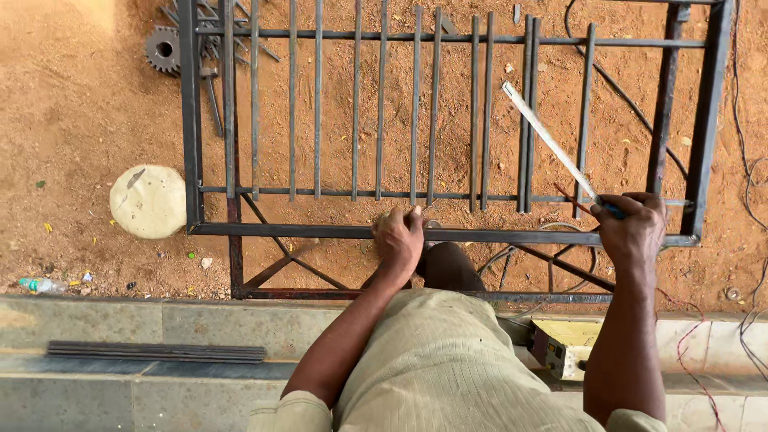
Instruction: The person measures the spacing between vertical bars on a metal frame using a tape measure. They repeatedly position the tape measure across different sections of the frame to check distances, holding the tape with both hands and adjusting its placement along the bars.
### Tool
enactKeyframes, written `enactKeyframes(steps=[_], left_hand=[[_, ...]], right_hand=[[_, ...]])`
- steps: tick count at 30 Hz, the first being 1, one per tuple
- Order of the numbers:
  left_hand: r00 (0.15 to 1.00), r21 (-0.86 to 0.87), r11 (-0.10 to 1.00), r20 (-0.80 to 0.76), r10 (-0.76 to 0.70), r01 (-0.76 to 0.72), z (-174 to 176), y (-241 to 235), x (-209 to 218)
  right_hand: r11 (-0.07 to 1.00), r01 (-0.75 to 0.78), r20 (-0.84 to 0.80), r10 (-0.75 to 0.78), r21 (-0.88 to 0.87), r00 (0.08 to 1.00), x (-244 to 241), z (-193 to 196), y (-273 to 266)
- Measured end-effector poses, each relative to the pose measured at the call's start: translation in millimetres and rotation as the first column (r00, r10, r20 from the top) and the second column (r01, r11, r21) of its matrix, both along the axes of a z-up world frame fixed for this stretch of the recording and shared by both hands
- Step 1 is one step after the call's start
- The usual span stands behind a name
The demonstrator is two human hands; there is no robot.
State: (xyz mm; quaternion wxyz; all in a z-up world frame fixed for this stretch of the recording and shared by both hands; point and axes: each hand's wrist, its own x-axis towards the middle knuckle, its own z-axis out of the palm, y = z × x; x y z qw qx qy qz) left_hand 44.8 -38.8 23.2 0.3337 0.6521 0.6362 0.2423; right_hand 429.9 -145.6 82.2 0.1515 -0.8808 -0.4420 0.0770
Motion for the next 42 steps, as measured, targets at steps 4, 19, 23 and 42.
enactKeyframes(steps=[4,19,23,42], left_hand=[[0.989,0.292,0.950,0.065,-0.132,0.108,-8.1,3.9,18.5],[0.969,0.044,0.991,-0.218,-0.118,0.130,-101.4,75.3,83.4],[0.957,0.006,0.991,-0.260,-0.126,0.132,-61.2,67.9,97.8],[0.977,-0.085,0.995,-0.212,0.038,-0.057,-78.0,47.1,109.6]], right_hand=[[0.998,0.055,0.028,-0.055,-0.013,0.998,3.5,6.1,-36.4],[0.977,0.192,-0.156,-0.204,-0.091,0.966,36.8,6.6,-139.7],[0.968,0.221,-0.216,-0.241,-0.116,0.946,56.3,7.3,-149.2],[0.997,0.031,-0.286,-0.048,-0.065,0.957,96.7,4.0,-120.2]])
